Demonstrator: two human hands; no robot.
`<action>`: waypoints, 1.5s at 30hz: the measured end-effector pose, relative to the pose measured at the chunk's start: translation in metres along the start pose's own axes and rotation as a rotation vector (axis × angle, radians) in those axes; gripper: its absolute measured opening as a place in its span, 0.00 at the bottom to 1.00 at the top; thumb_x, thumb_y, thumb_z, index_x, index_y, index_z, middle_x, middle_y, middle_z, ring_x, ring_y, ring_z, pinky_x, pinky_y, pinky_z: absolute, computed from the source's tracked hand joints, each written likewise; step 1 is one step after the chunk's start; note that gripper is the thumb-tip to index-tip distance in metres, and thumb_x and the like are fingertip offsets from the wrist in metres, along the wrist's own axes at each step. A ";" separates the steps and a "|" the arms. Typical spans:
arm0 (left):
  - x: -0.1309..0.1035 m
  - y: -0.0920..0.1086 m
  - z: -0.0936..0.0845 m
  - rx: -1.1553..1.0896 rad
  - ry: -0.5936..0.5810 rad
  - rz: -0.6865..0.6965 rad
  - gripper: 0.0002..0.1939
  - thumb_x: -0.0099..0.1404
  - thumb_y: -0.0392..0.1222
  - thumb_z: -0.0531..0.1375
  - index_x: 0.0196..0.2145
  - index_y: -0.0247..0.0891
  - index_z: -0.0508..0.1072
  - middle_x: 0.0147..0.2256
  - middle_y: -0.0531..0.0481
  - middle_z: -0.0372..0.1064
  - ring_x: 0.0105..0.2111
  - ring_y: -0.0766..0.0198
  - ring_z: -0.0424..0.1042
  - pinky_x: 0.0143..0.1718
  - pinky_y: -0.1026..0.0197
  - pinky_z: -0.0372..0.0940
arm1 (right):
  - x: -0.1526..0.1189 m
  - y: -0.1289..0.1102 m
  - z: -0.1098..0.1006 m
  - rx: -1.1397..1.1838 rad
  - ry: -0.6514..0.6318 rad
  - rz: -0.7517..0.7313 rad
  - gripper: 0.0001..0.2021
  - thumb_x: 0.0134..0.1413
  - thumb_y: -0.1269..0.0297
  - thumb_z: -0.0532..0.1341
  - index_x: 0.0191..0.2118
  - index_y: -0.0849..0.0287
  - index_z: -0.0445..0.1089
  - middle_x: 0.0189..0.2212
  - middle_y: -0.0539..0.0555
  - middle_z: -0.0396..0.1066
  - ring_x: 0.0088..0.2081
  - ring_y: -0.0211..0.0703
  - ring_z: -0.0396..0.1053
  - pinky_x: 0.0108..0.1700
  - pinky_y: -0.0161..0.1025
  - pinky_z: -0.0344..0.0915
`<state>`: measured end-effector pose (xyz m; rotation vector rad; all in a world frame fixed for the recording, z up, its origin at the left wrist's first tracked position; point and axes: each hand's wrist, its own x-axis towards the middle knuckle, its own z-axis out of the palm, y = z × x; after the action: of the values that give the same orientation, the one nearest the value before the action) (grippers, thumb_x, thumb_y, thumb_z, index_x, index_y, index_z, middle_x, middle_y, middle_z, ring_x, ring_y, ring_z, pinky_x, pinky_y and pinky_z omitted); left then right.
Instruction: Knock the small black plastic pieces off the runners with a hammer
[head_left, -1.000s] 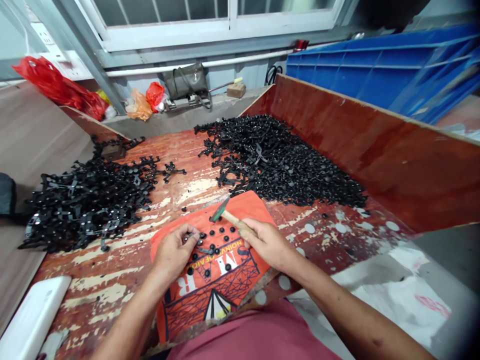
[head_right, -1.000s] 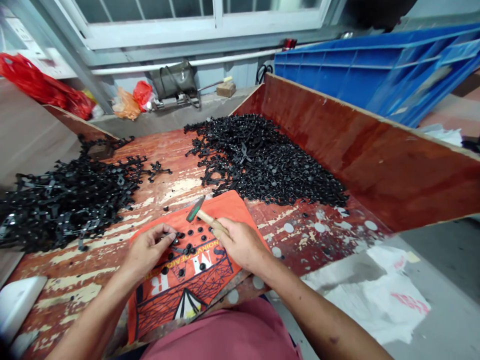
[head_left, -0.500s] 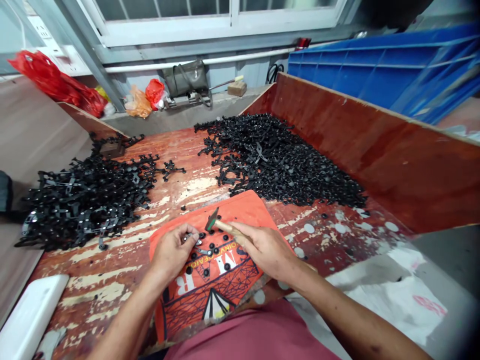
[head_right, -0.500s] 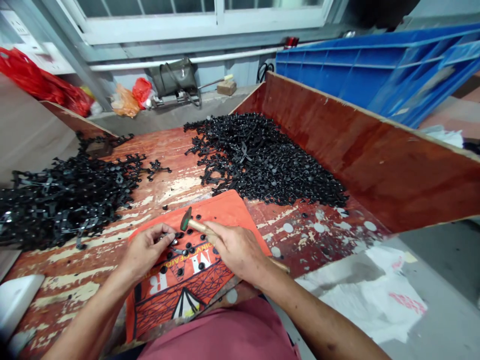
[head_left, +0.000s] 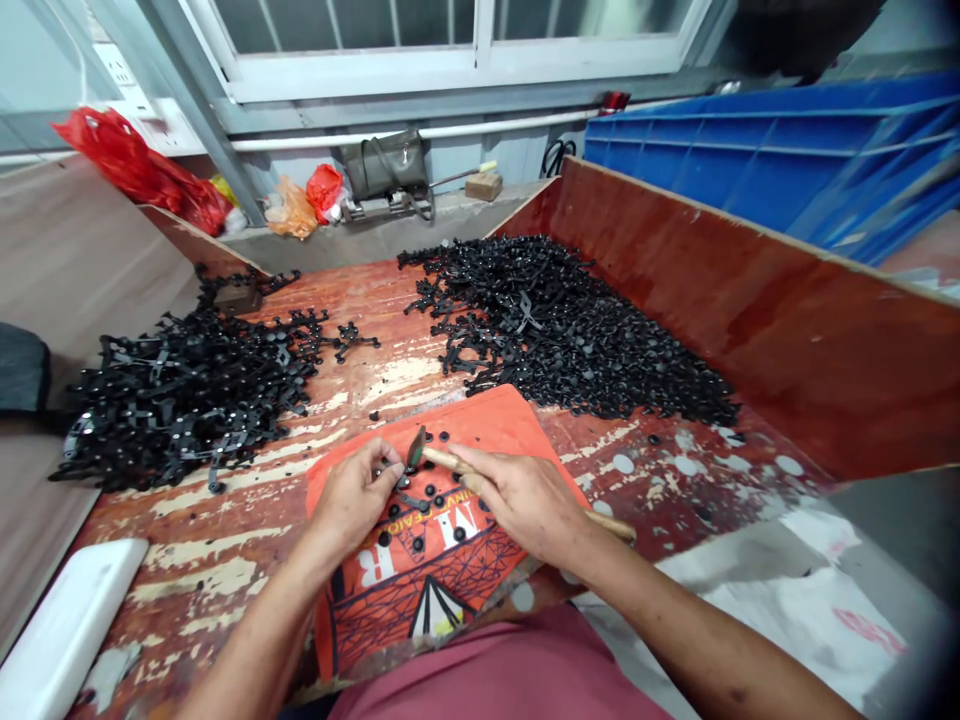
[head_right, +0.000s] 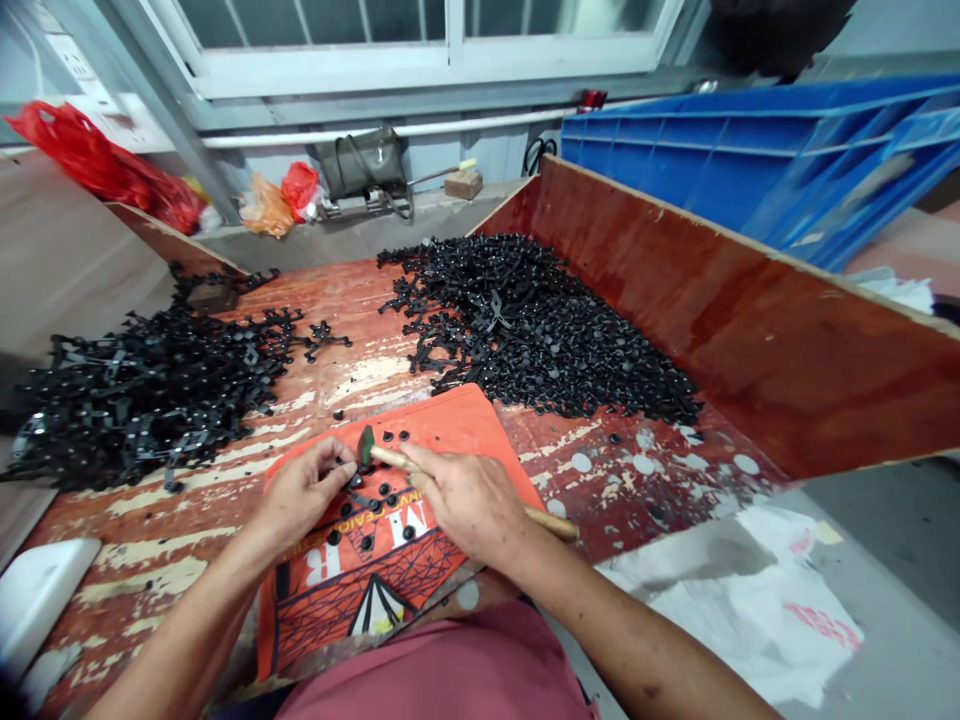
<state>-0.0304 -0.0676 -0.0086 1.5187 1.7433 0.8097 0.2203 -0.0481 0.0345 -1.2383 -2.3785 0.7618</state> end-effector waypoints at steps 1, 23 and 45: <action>0.001 -0.001 0.000 -0.010 -0.007 0.004 0.07 0.61 0.46 0.60 0.30 0.41 0.71 0.25 0.55 0.70 0.27 0.63 0.68 0.31 0.64 0.61 | 0.000 0.000 -0.002 0.021 0.022 -0.004 0.20 0.71 0.61 0.51 0.64 0.39 0.62 0.54 0.45 0.74 0.50 0.43 0.75 0.50 0.41 0.71; 0.000 -0.005 0.001 -0.160 -0.031 0.005 0.13 0.67 0.51 0.54 0.31 0.40 0.68 0.27 0.55 0.65 0.30 0.64 0.65 0.34 0.64 0.60 | -0.004 -0.008 -0.023 0.013 0.106 -0.013 0.20 0.72 0.61 0.49 0.65 0.44 0.61 0.53 0.49 0.75 0.48 0.46 0.76 0.54 0.46 0.72; -0.001 -0.005 0.005 -0.122 -0.018 -0.010 0.13 0.66 0.51 0.56 0.32 0.39 0.71 0.28 0.52 0.71 0.29 0.63 0.68 0.34 0.63 0.61 | -0.009 0.005 -0.009 0.031 0.022 0.041 0.20 0.73 0.58 0.47 0.65 0.41 0.61 0.54 0.46 0.74 0.51 0.44 0.74 0.55 0.44 0.70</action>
<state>-0.0295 -0.0689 -0.0156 1.4312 1.6561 0.8778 0.2334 -0.0508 0.0382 -1.2802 -2.3212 0.7911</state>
